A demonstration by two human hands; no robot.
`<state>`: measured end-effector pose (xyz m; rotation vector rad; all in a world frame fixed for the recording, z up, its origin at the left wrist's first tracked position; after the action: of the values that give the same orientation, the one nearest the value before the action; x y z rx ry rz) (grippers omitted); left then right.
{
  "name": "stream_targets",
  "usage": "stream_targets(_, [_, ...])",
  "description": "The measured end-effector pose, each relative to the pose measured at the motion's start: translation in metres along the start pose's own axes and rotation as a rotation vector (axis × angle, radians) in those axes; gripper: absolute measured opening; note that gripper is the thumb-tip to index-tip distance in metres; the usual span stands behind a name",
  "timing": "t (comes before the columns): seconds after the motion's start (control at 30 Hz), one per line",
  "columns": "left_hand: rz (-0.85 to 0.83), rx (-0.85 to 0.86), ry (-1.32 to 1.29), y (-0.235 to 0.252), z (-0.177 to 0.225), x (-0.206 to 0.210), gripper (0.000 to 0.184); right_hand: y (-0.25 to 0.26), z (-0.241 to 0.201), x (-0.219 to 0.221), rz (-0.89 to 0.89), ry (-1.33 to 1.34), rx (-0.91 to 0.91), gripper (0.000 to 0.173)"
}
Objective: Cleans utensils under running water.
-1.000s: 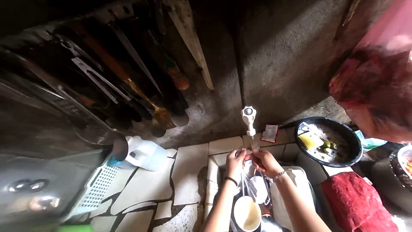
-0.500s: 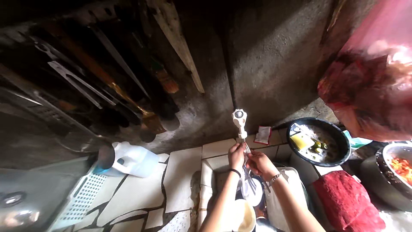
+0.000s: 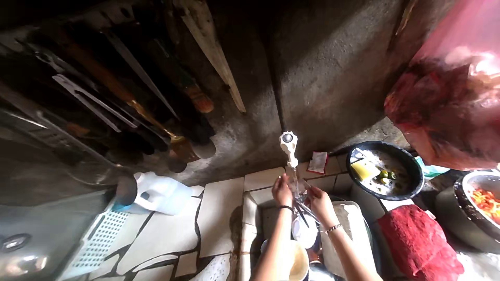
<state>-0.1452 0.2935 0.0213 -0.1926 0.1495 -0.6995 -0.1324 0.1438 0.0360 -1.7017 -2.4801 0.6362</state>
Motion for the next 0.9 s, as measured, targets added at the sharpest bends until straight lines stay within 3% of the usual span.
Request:
stream_targets(0.1, [-0.088,-0.166,-0.141,0.003,-0.011,-0.005,0.036,0.0,0.007,-0.008,-0.007,-0.039,-0.094,0.043])
stream_targets(0.27, [-0.291,-0.375,-0.301,-0.027,0.0,0.006,0.022,0.003,0.005,-0.003,0.104,-0.062,-0.275,0.035])
stream_targets(0.43, [-0.252,-0.446,-0.248,-0.021,0.006,0.012,0.01,-0.011,0.004,0.001,0.243,-0.248,-0.534,0.033])
stream_targets(0.57, [-0.138,-0.423,-0.238,-0.026,0.003,0.018,0.021,-0.012,0.01,0.001,0.286,-0.281,-0.542,0.033])
stream_targets(0.9, [-0.399,-0.363,-0.369,-0.038,0.023,0.009,0.005,-0.022,0.014,-0.011,0.258,0.003,-0.63,0.031])
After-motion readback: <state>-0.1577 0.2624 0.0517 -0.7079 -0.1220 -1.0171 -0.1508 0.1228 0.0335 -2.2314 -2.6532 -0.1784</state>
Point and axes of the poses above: each hand's wrist, its own y-axis towards the middle knuckle, its own x-axis out of the palm, z = x × y, the point moved 6 cm from there along y, towards the middle knuckle, and after that the axes turned 2 degrees about -y, right-handed, at the moved point
